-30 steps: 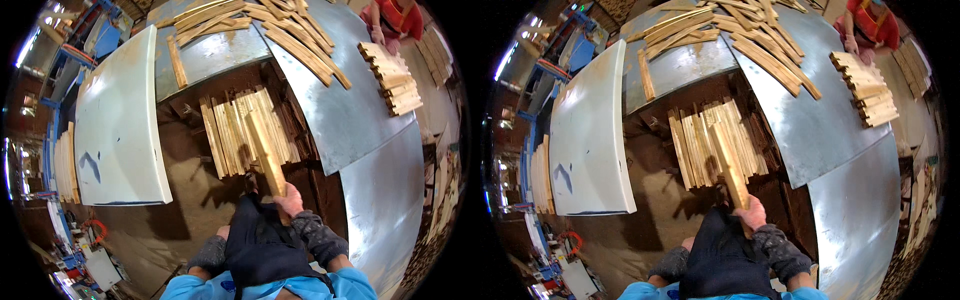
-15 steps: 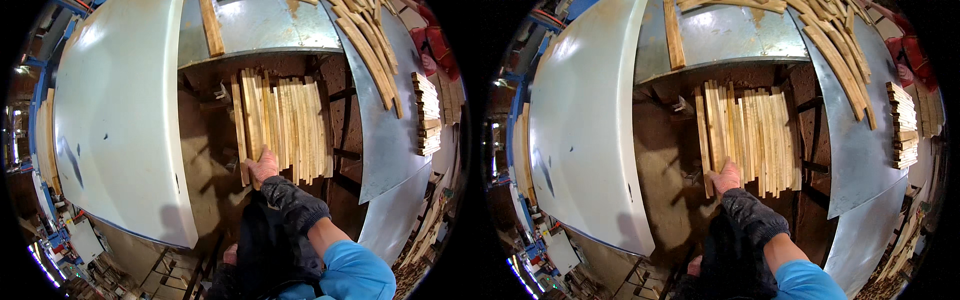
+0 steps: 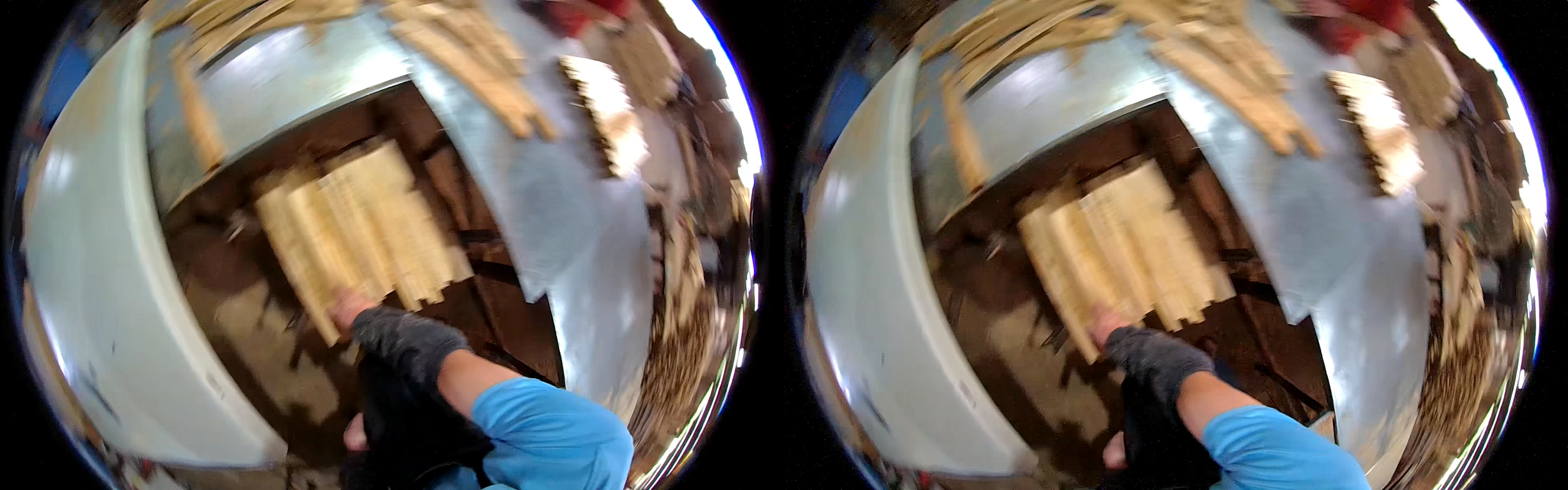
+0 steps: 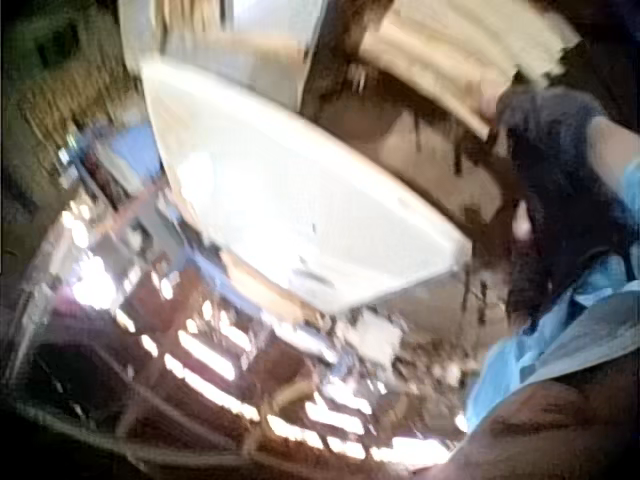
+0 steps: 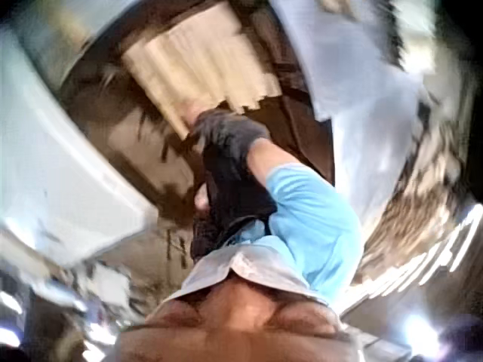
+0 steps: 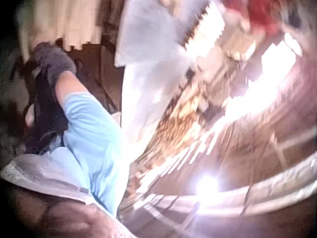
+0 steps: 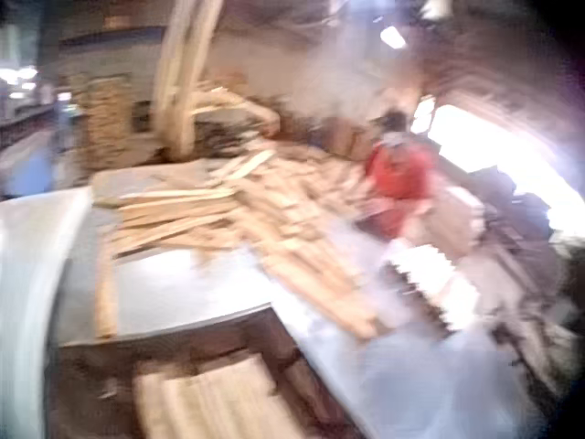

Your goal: The person repeatedly picks up stacks of thin wooden planks from a metal table and places them onto a conveyor belt. They also handle a water bottle and a cardboard box briefly.

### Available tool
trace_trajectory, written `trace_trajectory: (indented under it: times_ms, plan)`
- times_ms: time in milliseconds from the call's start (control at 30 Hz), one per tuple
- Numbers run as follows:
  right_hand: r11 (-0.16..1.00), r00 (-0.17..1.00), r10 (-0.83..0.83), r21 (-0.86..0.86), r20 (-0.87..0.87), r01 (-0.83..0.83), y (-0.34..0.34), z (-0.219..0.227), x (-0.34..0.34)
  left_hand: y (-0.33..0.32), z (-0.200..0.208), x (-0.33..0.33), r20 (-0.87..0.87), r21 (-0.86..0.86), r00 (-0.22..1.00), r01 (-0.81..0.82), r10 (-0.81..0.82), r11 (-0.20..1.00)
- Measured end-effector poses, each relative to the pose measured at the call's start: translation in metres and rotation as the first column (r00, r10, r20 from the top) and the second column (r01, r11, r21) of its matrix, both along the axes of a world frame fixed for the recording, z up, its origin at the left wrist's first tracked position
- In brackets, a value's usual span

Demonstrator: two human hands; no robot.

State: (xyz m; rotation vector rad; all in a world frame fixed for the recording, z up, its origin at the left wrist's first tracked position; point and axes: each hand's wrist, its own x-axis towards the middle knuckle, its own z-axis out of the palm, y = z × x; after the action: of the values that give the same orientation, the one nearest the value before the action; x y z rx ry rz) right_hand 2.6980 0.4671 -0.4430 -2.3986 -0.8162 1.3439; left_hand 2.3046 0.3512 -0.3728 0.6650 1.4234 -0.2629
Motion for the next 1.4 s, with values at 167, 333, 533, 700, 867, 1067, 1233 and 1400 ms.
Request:
trace_trajectory:
  times_ms: [167,333,533,700,867,1067,1233,1400]
  plan:
    - [0.998,0.977,-0.041,0.039,-0.208,0.05,-0.062,0.04,0.011,0.059,-0.031,0.052,-0.054,-0.095,0.994,-0.103,0.098,0.99]
    - [0.978,0.923,-0.166,0.065,-0.346,0.2,-0.207,0.099,0.025,0.082,-0.011,0.172,-0.006,0.002,0.968,0.25,-0.25,0.968]
    - [0.854,0.779,-0.394,0.117,-0.488,0.506,-0.377,0.181,0.069,0.02,0.097,0.374,0.288,0.013,0.734,0.64,-0.615,0.769]
    - [0.45,0.418,-0.689,0.104,-0.592,0.887,-0.497,0.202,0.145,-0.086,0.136,0.557,0.439,0.165,0.416,0.835,-0.797,0.526]
    - [0.145,0.24,-0.834,0.221,-0.497,0.964,-0.602,0.179,0.268,-0.19,0.133,0.735,0.491,0.346,0.329,0.776,-0.807,0.527]
    - [-0.171,0.008,-0.799,0.239,-0.602,0.956,-0.691,0.147,0.422,-0.266,0.086,0.947,0.318,0.644,0.271,0.642,-0.909,0.417]
    - [-0.221,0.011,-0.851,0.377,-0.525,0.899,-0.728,0.131,0.518,-0.279,0.046,1.102,0.174,0.803,0.318,0.503,-0.932,0.321]
    - [-0.174,0.07,-0.875,0.445,-0.48,0.878,-0.74,0.135,0.586,-0.27,0.026,1.201,0.153,0.913,0.265,0.331,-0.952,0.238]
